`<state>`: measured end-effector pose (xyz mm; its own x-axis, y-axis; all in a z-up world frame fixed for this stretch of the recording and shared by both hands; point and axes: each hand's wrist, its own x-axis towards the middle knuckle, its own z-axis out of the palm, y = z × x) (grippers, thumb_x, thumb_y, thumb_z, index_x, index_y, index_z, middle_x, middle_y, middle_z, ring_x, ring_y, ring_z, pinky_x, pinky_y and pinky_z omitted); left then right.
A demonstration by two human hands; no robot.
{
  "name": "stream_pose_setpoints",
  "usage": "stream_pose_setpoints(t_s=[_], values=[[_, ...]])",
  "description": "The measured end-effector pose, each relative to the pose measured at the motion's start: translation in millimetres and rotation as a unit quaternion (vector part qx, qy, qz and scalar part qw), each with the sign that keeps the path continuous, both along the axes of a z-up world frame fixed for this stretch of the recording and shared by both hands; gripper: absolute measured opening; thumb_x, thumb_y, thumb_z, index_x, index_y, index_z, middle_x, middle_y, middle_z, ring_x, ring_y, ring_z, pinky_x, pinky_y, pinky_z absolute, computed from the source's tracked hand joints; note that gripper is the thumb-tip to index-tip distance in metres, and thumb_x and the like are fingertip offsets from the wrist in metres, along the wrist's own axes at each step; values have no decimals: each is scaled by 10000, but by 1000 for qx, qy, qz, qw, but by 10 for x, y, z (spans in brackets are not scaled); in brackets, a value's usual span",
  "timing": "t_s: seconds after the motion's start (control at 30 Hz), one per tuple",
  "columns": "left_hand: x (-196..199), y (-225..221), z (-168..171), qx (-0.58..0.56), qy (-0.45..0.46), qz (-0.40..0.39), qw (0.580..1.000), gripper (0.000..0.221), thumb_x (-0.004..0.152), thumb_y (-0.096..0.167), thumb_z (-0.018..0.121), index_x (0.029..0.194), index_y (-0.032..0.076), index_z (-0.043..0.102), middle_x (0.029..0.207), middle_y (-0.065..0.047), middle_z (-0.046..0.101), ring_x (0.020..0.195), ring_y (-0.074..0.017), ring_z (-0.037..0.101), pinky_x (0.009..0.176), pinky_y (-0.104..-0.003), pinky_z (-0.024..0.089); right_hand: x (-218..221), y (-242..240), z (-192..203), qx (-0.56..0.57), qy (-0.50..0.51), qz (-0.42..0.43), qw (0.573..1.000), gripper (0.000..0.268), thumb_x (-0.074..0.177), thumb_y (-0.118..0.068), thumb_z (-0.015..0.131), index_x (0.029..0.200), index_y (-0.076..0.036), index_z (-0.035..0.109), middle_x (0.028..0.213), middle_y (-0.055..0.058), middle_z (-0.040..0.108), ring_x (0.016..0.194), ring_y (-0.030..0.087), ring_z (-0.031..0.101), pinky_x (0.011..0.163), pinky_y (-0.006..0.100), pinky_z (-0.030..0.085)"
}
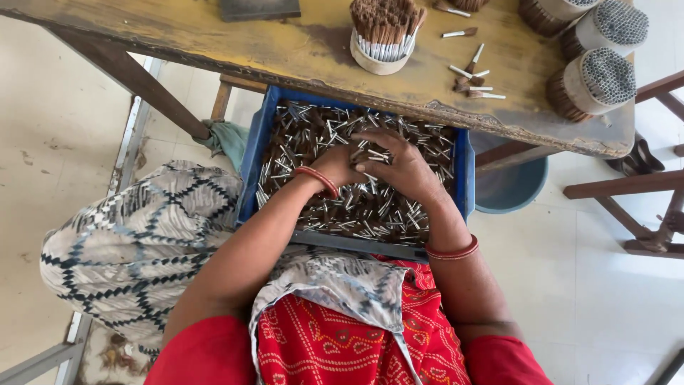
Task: The person sorts small white sticks into a container and applies a brown substance to a cylindrical brush by hand.
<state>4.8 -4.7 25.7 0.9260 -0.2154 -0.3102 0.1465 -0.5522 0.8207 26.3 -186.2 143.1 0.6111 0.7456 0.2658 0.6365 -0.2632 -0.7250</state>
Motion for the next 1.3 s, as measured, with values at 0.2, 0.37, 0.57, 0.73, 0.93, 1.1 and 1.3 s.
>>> stream_pose_setpoints(t_s=[0.2,0.37,0.57,0.73,0.93,1.1,1.3], values=[[-131,30,-792,-274,24,152,949,616,713,155,845,1277,13,641,1100,-61,756,988,-193,707,874,-337,560,-29,91,-202,-18,-6,-157,987,274,835,-41,779,1102,-102,795,1133,111,764,1061,253,735,909,340,595],[-174,129,-252,-483,143,255,825,682,810,333,847,1343,-21,612,1170,-115,735,1001,-222,701,856,-357,570,-133,185,-207,-2,-49,-145,988,253,887,-119,782,1138,-93,769,1142,122,757,1029,243,742,870,342,615],[-132,131,-209,-402,68,260,875,764,792,329,856,1444,147,503,1238,-77,682,1104,-227,658,900,-416,581,-103,170,-173,-47,14,-135,990,244,917,-246,824,1110,-102,782,1138,112,764,1041,220,746,890,349,621],[-110,68,-151,-72,-102,110,986,711,758,293,843,1378,87,563,1176,-131,753,1094,-292,721,938,-412,578,-67,206,-68,0,-75,-56,996,655,734,-171,884,1322,25,670,1228,215,677,1089,303,652,899,429,530],[-30,129,-283,-103,-57,113,987,616,763,414,871,1256,104,670,1114,-87,770,1018,-255,738,905,-388,563,-5,149,-262,-11,143,-225,964,287,832,-98,780,1117,-134,772,1107,42,771,922,180,762,771,304,614],[-129,126,83,-546,171,225,789,803,775,602,803,1187,-59,609,915,-141,707,746,-245,708,637,-371,611,-83,149,-289,-20,-107,-128,986,270,896,-239,837,1116,-93,779,1173,101,758,1051,228,740,889,336,617],[-120,-12,111,-381,61,283,878,719,791,493,845,1284,5,652,986,-135,783,828,-220,749,742,-339,591,-83,104,-9,-21,86,-240,967,259,945,-306,761,1136,-132,780,1168,76,765,1052,188,755,825,312,646]])
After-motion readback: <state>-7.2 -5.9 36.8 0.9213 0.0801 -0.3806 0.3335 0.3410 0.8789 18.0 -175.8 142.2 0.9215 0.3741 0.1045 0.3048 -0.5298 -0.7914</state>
